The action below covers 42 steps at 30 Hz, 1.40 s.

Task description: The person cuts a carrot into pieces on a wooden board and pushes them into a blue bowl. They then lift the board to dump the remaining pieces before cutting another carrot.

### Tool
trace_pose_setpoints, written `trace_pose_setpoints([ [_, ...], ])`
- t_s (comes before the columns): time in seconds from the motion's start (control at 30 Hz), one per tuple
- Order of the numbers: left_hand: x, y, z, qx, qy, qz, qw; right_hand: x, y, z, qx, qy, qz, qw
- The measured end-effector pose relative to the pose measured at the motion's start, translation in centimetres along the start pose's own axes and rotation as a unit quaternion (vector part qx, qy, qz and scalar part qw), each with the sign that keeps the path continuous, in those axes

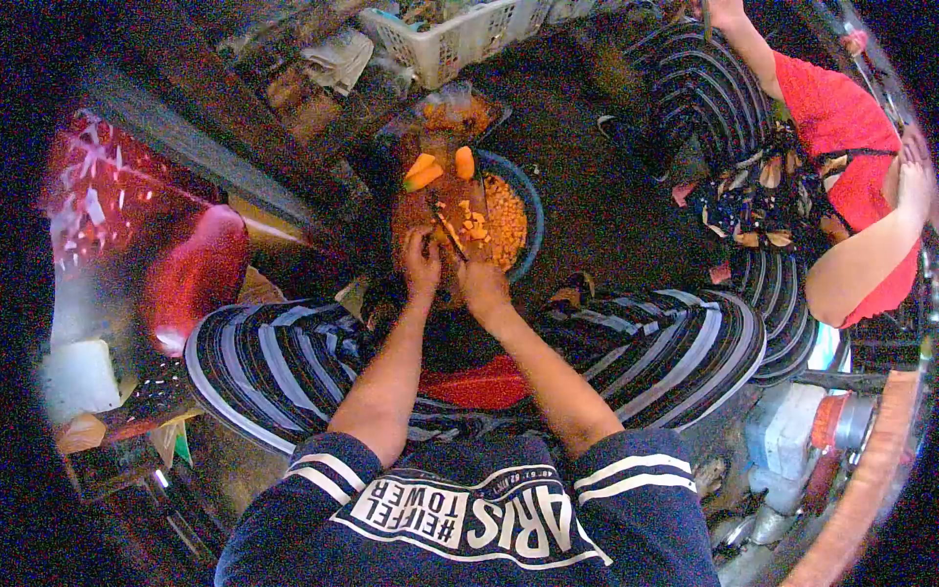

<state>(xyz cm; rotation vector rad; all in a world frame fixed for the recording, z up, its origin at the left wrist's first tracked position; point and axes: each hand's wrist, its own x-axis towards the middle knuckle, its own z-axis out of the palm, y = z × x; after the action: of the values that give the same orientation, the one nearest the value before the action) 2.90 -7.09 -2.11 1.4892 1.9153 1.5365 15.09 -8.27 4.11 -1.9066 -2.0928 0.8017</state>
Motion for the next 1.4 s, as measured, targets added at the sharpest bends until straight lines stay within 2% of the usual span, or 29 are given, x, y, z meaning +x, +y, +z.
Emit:
trace_pose_setpoints([
  [0.1,0.0,-0.1,0.0,-0.001,0.0,0.012,1.0,0.4,0.8,2.0,-0.01,0.009,-0.033,0.999],
  [0.2,0.1,-0.1,0.0,-0.02,0.001,0.007,1.0,1.2,1.2,3.2,0.001,0.027,-0.015,1.0],
  [0.23,-0.1,0.1,0.2,-0.022,0.002,0.009,1.0,1.3,1.7,3.1,0.0,0.029,-0.015,0.999],
  [0.3,0.1,0.2,0.1,-0.007,0.015,0.002,1.0,1.6,1.9,2.2,0.019,0.071,-0.087,0.994],
  [0.43,-0.2,-0.1,0.0,-0.009,0.018,-0.002,1.0,0.5,0.4,0.1,0.041,0.063,-0.071,0.995],
  [0.5,0.0,-0.6,0.2,-0.002,0.029,0.028,0.999,-0.1,-0.3,-0.6,0.039,0.067,-0.124,0.989],
  [0.53,0.0,-0.7,0.3,-0.003,0.028,0.027,0.999,-0.1,-0.3,-0.2,0.039,0.066,-0.124,0.989],
  [0.6,-0.2,-0.6,0.1,0.0,0.01,-0.006,1.0,0.0,0.0,1.1,-0.008,0.01,-0.063,0.998],
  [0.7,0.0,0.5,-0.6,-0.017,-0.013,-0.028,0.999,0.4,0.2,3.2,-0.003,0.041,-0.028,0.999],
  [0.77,-0.4,-1.4,0.4,-0.014,0.007,0.002,1.0,1.2,1.1,3.9,-0.002,0.03,-0.036,0.999],
  [0.83,0.2,-0.7,0.3,-0.013,0.028,0.034,0.999,1.7,1.4,3.0,-0.004,0.022,-0.043,0.999],
  [0.9,-0.1,-0.3,-0.1,-0.028,-0.006,-0.024,0.999,1.5,1.4,2.2,0.043,0.051,-0.08,0.995],
  [0.93,-0.3,-0.3,0.2,-0.029,-0.006,-0.026,0.999,1.3,1.2,1.8,0.041,0.049,-0.079,0.995],
  [1.0,-0.6,-0.3,0.9,-0.181,0.052,-0.075,0.979,0.7,0.8,1.0,0.047,0.008,-0.063,0.997],
  [1.03,-0.5,-0.5,1.1,-0.183,0.051,-0.074,0.979,0.5,0.3,0.5,0.046,0.01,-0.062,0.997],
  [1.13,-0.4,-1.0,0.7,-0.122,0.046,-0.045,0.99,-0.3,-0.5,0.4,0.009,0.043,-0.065,0.997],
  [1.2,-0.3,-1.1,0.5,-0.005,0.034,0.001,0.999,-0.2,-0.5,0.7,-0.031,-0.03,-0.03,0.999],
  [1.33,-0.1,-0.7,0.1,-0.025,0.026,0.002,0.999,0.1,-0.4,2.2,-0.042,-0.021,-0.019,0.999],
  [1.4,0.0,0.2,-0.1,-0.053,0.004,-0.039,0.998,0.1,-0.3,2.2,-0.039,-0.011,-0.05,0.998],
])
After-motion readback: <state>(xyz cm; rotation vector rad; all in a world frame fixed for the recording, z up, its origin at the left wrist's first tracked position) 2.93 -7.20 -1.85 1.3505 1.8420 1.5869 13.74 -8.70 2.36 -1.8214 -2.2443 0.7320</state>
